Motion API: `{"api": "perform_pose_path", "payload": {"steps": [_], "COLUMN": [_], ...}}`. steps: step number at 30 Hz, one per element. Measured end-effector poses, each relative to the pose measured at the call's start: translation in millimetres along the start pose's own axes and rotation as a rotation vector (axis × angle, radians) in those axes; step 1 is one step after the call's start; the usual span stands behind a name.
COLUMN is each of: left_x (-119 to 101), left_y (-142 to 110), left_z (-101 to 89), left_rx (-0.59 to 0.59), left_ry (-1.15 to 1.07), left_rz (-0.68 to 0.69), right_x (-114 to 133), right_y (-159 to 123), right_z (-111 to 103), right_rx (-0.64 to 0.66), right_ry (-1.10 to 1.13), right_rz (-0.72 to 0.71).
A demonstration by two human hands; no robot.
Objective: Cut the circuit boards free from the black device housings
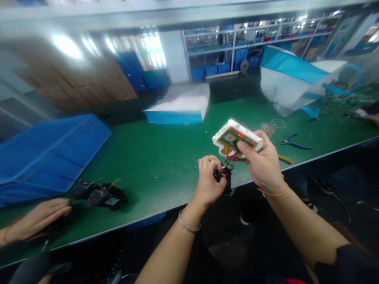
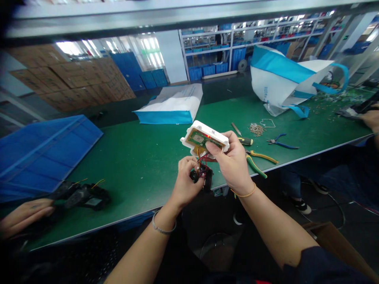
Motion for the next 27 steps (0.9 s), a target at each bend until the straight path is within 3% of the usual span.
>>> {"api": "perform_pose_path", "payload": {"steps": [5, 7, 13, 18, 23, 27], "left_x": [1.0, 2.8, 8.6, 10.9, 13.2, 18.9], "left_y": [-2.2, -2.6, 4.4, 5.6, 4.4, 8.6], "left_z": [8.0, 7.0, -12.1, -14.0, -14.1, -21.5], "left_rx": [0.265, 0.302, 0.246, 0.300, 0.195, 0.036], "left_ry": [-0.144, -0.120, -0.145, -0.117, 0.159, 0.517], "left_rz": [-0.002, -0.039, -0.126, -0.094, 0.004, 0.093], "right_x": [-0.1, 0.2, 2.7, -1.3, -12.9, -45.1], "right_y": [2.5, 6.7, 20.3, 20.4, 23.2, 34.6], "right_z": [-1.2, -5.9, -22.5, -23.9, -27.5, -37.0], "right_rx": [-0.006, -0.027, -0.096, -0.104, -0.105, -0.114], "right_ry": [0.004, 0.009, 0.029, 0.021, 0.041, 0.026], "right_rz": [0.007, 0.007, -0.013, 0.015, 0.023, 0.080]}}
Point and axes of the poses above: each hand's wrist, its own y-axis towards the middle knuckle, its own z-axis out of the palm, x = y × z, the point moved 3 cm from there along y, towards the middle knuckle, and after that the axes turned 12 degrees about -x, right-handed, at the moved point
